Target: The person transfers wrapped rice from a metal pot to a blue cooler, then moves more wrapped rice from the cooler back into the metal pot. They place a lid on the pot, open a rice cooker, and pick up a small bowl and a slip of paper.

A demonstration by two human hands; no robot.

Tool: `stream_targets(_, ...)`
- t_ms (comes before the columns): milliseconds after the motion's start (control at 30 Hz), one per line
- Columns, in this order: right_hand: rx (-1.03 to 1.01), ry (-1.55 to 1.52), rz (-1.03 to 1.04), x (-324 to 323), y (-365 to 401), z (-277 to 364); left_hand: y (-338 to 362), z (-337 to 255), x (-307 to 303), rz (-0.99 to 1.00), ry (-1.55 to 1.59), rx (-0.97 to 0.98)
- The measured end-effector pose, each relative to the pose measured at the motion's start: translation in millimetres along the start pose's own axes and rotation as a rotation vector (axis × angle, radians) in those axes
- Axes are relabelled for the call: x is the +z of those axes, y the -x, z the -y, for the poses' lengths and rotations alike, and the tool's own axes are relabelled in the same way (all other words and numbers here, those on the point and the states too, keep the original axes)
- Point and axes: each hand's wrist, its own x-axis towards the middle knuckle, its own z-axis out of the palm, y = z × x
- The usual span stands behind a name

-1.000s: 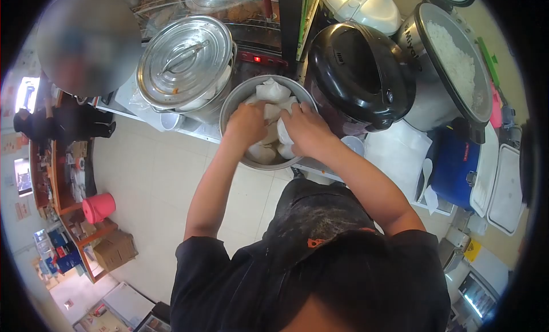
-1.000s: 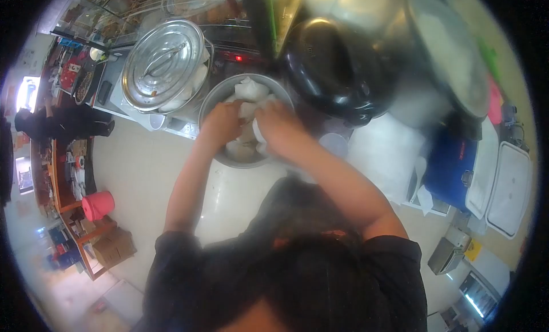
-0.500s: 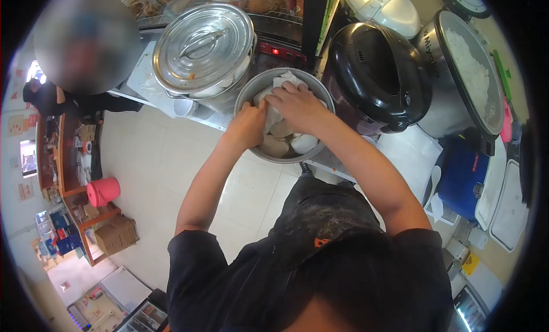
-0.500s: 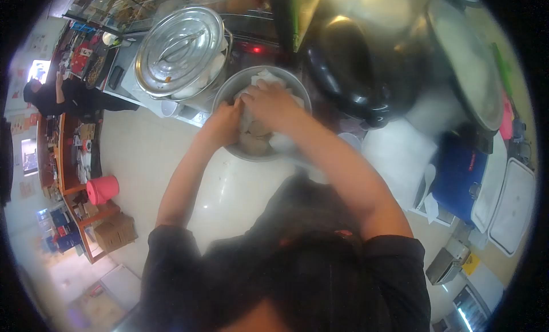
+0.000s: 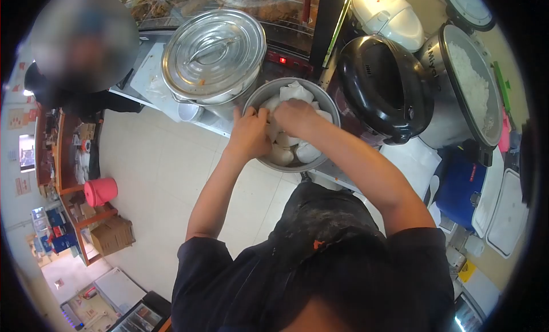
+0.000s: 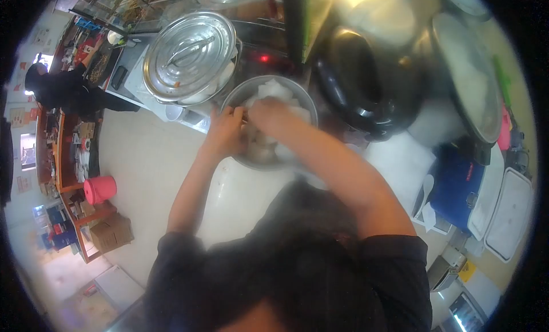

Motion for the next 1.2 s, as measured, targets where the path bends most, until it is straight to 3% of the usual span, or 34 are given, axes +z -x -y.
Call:
stream_targets(133,0.088,0.214,-0.049,26.1,-8.0,10.8,-1.3,5.2,4.8,-0.019,0.152,-0.025)
stream_targets(233,-0.05,0.089,0.084,-11.6,2.4,5.4,1.2,0.5,2.3,0.016,0.046,-0.021)
stream_targets(267,-0.076,0.141,0.025,-2.6,-0.2,4.4,2.8,3.4,2.6,0.007,0.043,-0.013)
stream_targets(367,0.1,0.189,0.062,13.6,-3.7,17.9,0.6,14.0,16.3,-0.074,0.054,0.074)
stream_targets(433,0.048,0.177,-0.068,25.8,1.2,21.5,-1.1,13.6,19.3,-0.066,0.031,0.099)
stream_targets(467,0.021,0.022,-0.164,16.1,24.3,26.6,-4.1,21.8,33.2,-0.031,-0.06,0.077)
stream_targets(500,-0.153,-0.081,-0.596,21.7,57.1,26.8,-2.5,17.0,28.7,-0.104,0.004,0.075)
stream_targets(533,-0.164,-0.246,-0.378,-15.0,94.4,33.0,-3.5,0.6,11.7,-0.005,-0.047,-0.009)
stream_targets(567,-0.209,-0.33,-0.349,-30.4,130.3,30.5,-1.5,5.0,19.8,-0.008,-0.069,-0.046)
stream_targets(633,-0.229,-0.441,-0.463,-55.1,204.0,17.9,-4.2,-8.3,4.4,0.045,-0.036,-0.094)
stream_targets(733,-0.066,-0.478,-0.607,-101.0,320.9,-21.3,6.5,-5.1,8.9,-0.173,0.118,-0.022)
stream_targets(833,0.652,-0.298,-0.726,-128.8,456.7,-58.0,22.6,-40.0,-28.7,-0.334,0.173,-0.023)
stream_targets(867,0.766,-0.149,-0.737,-126.0,503.1,-81.8,30.5,-53.3,-39.5,-0.419,0.191,-0.033)
stream_targets(967,1.375,-0.18,-0.612,-100.6,636.1,-142.5,32.8,-113.7,-73.0,-0.579,0.344,0.048)
stream_targets(1000,1.388,-0.148,-0.556,-86.0,666.0,-167.0,34.2,-136.0,-80.5,-0.614,0.411,0.084)
stream_targets(1067,1.405,-0.084,-0.45,-63.5,714.9,-212.0,23.1,-200.1,-94.5,-0.49,0.549,0.229)
stream_targets(1167,0.942,0.009,-0.367,-49.3,733.3,-257.8,-14.8,-337.5,-111.8,-0.203,0.774,0.577)
stream_targets(1200,0.963,-0.04,-0.259,-51.4,730.3,-266.7,-28.9,-385.1,-110.0,-0.164,0.737,0.747)
